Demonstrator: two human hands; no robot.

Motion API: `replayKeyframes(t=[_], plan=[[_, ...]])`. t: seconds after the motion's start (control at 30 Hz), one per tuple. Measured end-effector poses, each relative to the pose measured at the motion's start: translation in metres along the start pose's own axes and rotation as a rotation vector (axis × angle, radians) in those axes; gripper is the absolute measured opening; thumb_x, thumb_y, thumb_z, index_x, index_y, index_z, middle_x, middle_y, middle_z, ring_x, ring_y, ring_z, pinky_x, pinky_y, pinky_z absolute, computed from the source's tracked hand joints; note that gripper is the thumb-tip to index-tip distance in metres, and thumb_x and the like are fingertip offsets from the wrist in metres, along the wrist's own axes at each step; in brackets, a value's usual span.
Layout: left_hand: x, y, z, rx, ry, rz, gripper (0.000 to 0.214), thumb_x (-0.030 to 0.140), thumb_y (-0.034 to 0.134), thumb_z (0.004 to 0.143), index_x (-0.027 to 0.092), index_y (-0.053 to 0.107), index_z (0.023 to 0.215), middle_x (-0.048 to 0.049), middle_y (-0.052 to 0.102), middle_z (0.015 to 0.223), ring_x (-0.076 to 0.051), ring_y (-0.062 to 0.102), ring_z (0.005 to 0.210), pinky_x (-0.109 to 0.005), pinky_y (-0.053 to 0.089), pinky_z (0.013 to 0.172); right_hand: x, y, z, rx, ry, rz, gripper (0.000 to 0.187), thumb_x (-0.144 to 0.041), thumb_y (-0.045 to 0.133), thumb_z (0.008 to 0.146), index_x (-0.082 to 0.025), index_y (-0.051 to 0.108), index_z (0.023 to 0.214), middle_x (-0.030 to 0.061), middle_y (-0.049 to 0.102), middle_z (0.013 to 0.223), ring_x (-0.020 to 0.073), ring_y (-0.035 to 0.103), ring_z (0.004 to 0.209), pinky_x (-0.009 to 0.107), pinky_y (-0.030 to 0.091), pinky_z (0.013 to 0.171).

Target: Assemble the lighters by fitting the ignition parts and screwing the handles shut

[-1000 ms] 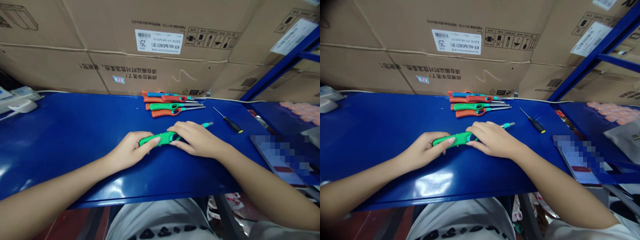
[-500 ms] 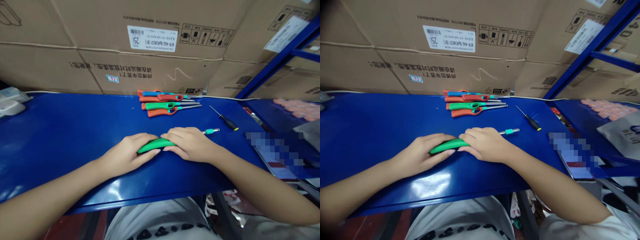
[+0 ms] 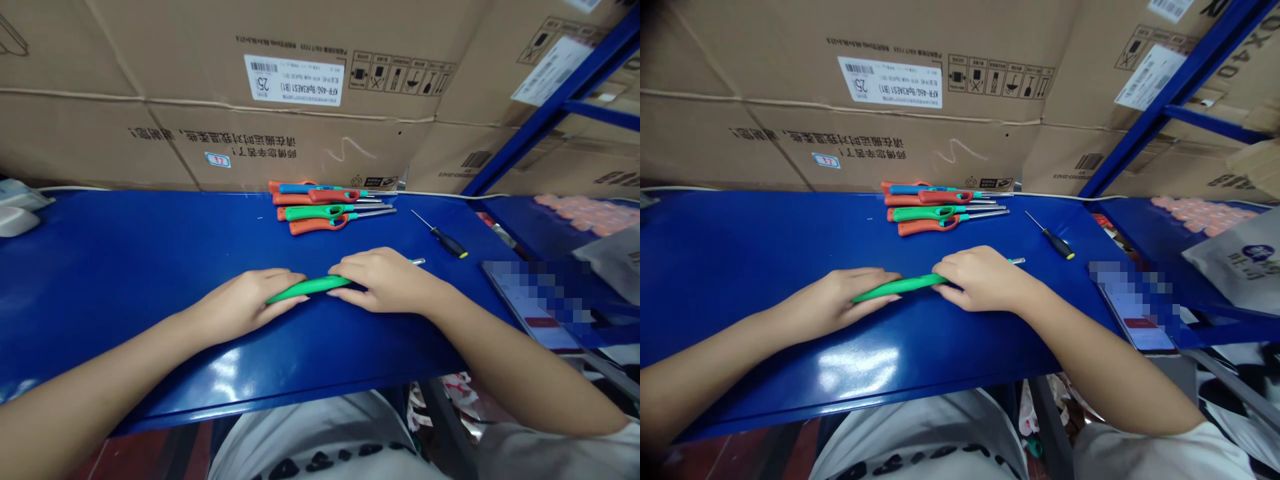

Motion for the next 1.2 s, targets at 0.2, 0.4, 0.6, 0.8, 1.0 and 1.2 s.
replayKeyframes(t=[0.2,0.4,0.6,0.8,1.0,1.2], plan=[[-0.007,-0.005,0.003,-0.042,-0.02,-0.102,0.03,0.038,0.051,0.105,0.02,0.068,0.121,-0.006,0.074,0.112,-0.018,0.072,0.098,-0.025,0.054,0.088,0.013,0.0,-0.001,-0.122,0.043,0.047,0.021,-0.026,0.054,0.1,-0.017,0.072,0.096,0.0047,0.074,0.084,0.0194,0.067,0.077,0.029,0.04,0.069],[-0.01,-0.003,0.005,-0.059,-0.046,-0.103,0.031,0.039,0.05,0.105,0.021,0.069,0.12,-0.0062,0.075,0.112,-0.019,0.073,0.097,-0.026,0.055,0.087,0.016,0.001,0.001,-0.154,0.11,0.087,0.021,-0.031,0.055,0.101,-0.02,0.072,0.102,0.0051,0.076,0.095,0.0197,0.069,0.084,0.028,0.039,0.069],[-0.013,-0.004,0.004,-0.049,-0.049,-0.062,0.034,0.04,0.05,0.105,0.02,0.067,0.126,-0.0079,0.074,0.119,-0.02,0.072,0.104,-0.028,0.055,0.093,0.02,-0.002,0.001,-0.137,0.097,0.004,0.022,-0.035,0.058,0.099,-0.018,0.07,0.092,0.005,0.072,0.085,0.0199,0.065,0.078,0.029,0.038,0.068],[-0.011,-0.009,0.003,-0.018,-0.095,-0.022,0.038,0.047,0.049,0.104,0.021,0.067,0.124,-0.007,0.074,0.116,-0.021,0.072,0.102,-0.029,0.055,0.09,0.02,-0.001,0.003,-0.095,0.084,-0.08,0.023,-0.034,0.054,0.101,-0.019,0.065,0.088,0.0055,0.071,0.083,0.0199,0.063,0.077,0.03,0.038,0.071],[-0.016,-0.008,0.003,0.015,-0.224,0.068,0.037,0.052,0.05,0.101,0.021,0.061,0.118,-0.0063,0.069,0.113,-0.022,0.069,0.095,-0.029,0.054,0.077,0.03,-0.001,0.001,-0.17,0.193,-0.114,0.01,-0.023,0.056,0.097,-0.021,0.06,0.088,0.005,0.071,0.093,0.0199,0.064,0.082,0.028,0.034,0.063],[-0.021,-0.004,0.004,0.103,-0.198,0.043,0.032,0.045,0.061,0.097,0.018,0.064,0.114,-0.0063,0.066,0.103,-0.018,0.065,0.084,-0.029,0.053,0.075,0.041,-0.003,-0.006,-0.19,0.216,-0.027,0.017,-0.035,0.057,0.098,-0.021,0.058,0.088,0.0032,0.067,0.09,0.0177,0.059,0.076,0.027,0.036,0.062]])
Point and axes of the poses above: each hand's wrist, its own z-axis towards the middle knuckle, its own y-axis out of the palm, x = y × z, the point moved 5 cm from there along z, towards the middle knuckle
